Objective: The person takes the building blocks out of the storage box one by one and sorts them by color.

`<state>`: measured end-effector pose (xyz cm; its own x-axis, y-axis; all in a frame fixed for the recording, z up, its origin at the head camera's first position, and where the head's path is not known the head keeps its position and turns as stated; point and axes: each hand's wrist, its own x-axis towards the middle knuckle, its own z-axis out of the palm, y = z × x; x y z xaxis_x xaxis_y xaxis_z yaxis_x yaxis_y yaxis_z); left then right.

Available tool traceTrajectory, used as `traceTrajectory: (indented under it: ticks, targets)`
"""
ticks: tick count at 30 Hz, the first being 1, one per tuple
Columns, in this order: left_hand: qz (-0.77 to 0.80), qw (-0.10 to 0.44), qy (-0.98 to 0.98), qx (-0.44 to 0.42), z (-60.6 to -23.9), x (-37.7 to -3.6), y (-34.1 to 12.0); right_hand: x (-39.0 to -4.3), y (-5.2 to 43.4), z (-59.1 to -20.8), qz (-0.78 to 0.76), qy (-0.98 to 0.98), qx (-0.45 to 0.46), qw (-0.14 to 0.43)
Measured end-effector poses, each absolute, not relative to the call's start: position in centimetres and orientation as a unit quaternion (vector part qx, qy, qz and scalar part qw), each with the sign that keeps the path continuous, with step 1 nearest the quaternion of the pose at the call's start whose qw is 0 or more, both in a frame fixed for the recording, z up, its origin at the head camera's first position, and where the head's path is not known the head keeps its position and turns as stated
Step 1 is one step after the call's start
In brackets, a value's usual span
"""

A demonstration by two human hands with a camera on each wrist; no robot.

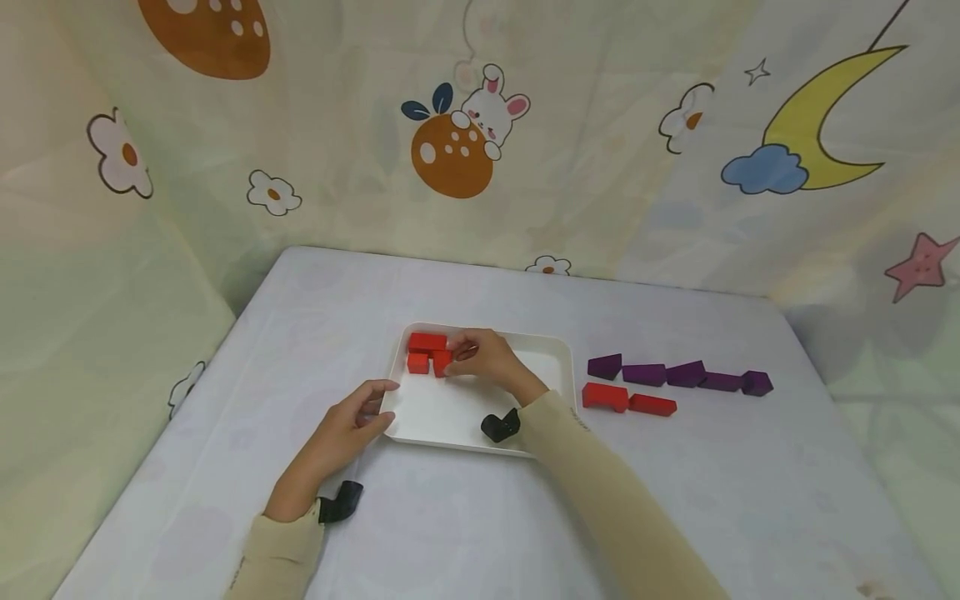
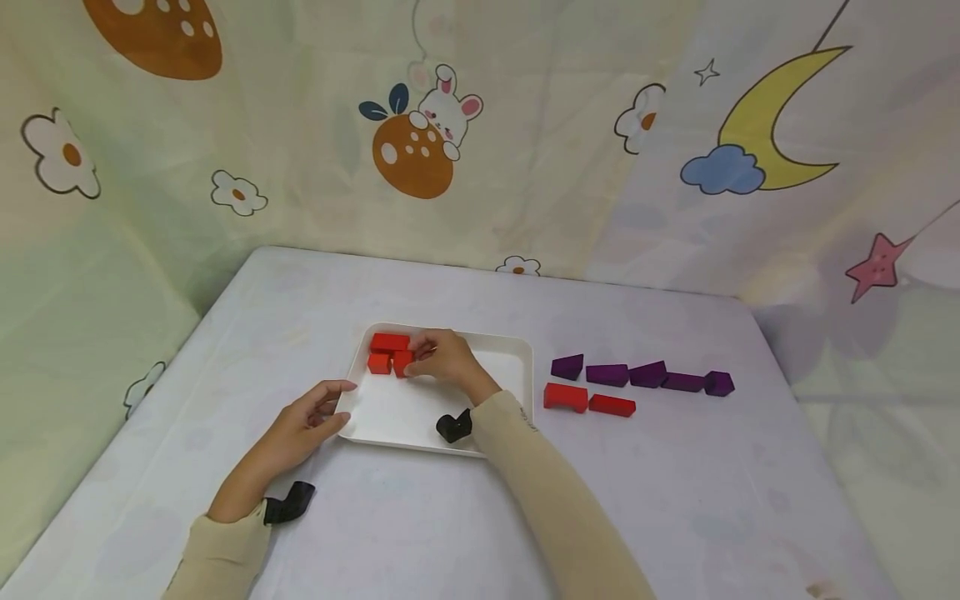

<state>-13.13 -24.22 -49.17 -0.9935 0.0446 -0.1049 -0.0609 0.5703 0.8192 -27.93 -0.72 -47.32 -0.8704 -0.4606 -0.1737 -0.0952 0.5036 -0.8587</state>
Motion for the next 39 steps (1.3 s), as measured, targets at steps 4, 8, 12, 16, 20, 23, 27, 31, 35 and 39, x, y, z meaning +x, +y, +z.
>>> traceTrajectory:
  ticks: [4, 8, 12, 16, 20, 23, 27, 31, 35, 39]
  targets:
    - [0.463, 0.061, 0.884, -0.006, -49.3, -13.3, -24.0, -27.7, 0.5, -46.4, -0.486, 0.834, -0.166, 0.201]
    - [0.466, 0.063, 0.883, -0.005, -49.3, -13.4, -23.8, -27.4, 2.3, -45.4, -0.506, 0.821, -0.174, 0.2]
    - [0.471, 0.064, 0.88, -0.001, -49.2, -13.3, -23.7, -26.6, 4.6, -44.3, -0.536, 0.801, -0.186, 0.192]
    - [0.473, 0.068, 0.878, 0.001, -49.1, -13.2, -23.6, -25.6, 7.3, -43.5, -0.57, 0.781, -0.194, 0.169]
    - [0.471, 0.069, 0.879, -0.001, -49.2, -13.3, -23.5, -24.6, 10.1, -43.2, -0.584, 0.774, -0.194, 0.147]
    - [0.468, 0.072, 0.881, -0.005, -49.3, -13.3, -23.5, -23.9, 12.1, -43.2, -0.586, 0.779, -0.18, 0.132]
    - [0.464, 0.075, 0.883, -0.012, -49.3, -13.3, -23.5, -23.2, 14.9, -43.6, -0.589, 0.784, -0.165, 0.106]
    - [0.458, 0.072, 0.886, -0.011, -49.1, -13.1, -23.7, -22.3, 17.5, -44.0, -0.583, 0.791, -0.174, 0.071]
    - [0.458, 0.066, 0.887, -0.004, -48.9, -13.1, -23.9, -21.5, 20.0, -44.1, -0.553, 0.814, -0.176, 0.026]
    - [0.464, 0.063, 0.884, 0.001, -48.8, -13.1, -24.0, -20.7, 22.5, -44.1, -0.536, 0.829, -0.162, -0.007]
